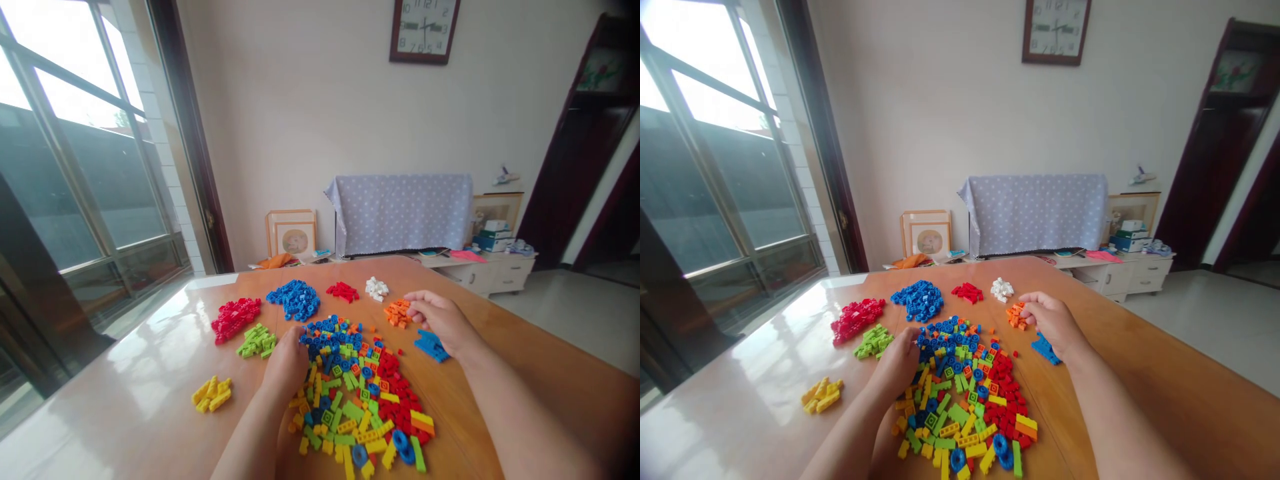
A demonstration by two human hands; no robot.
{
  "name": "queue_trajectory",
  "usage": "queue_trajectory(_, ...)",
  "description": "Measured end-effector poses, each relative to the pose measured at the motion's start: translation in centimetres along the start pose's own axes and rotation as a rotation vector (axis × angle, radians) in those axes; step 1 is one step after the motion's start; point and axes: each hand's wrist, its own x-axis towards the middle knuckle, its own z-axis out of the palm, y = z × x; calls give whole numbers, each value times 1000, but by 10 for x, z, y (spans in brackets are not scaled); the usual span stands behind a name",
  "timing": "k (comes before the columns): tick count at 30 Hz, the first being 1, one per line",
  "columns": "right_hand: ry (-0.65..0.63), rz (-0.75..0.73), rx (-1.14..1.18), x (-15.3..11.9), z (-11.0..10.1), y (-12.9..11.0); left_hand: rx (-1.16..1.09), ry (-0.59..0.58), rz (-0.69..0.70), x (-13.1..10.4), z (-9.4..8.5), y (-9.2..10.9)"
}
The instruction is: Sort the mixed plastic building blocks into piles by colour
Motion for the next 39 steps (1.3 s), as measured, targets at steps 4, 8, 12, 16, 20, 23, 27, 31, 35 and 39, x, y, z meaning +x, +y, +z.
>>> queue_trajectory(4, -232, 80, -200, -6, 7, 3, 9, -15, 8, -1, -1, 2)
queue_trajectory(8, -424, 72, -308, -12, 16, 13, 8, -15, -15, -1, -4, 3)
queue_trajectory(12, -597, -14, -378, -16, 26, 20, -39, 24, -20, 2, -3, 0)
queue_trajectory(16, -693, -86, -401, -23, 35, 18, -88, 39, -24, 3, -2, -3)
queue_trajectory(20, -668, -163, -354, -26, 42, 16, -119, 57, -28, 4, -1, -6)
queue_trajectory(23, -524, -208, -383, -26, 46, 16, -120, 78, -56, 4, -2, -8)
queue_trajectory(27, -556, -244, -382, -37, 51, 3, -101, 80, -52, 3, -5, -6)
queue_trajectory(31, -651, -458, -448, -68, 61, -27, -104, 101, -17, 2, -7, -4)
queue_trajectory(35, -774, -601, -594, -108, 73, -47, -95, 131, 15, 2, -5, -8)
queue_trajectory(39, -908, -658, -731, -145, 77, -37, -101, 152, -10, 4, -1, -14)
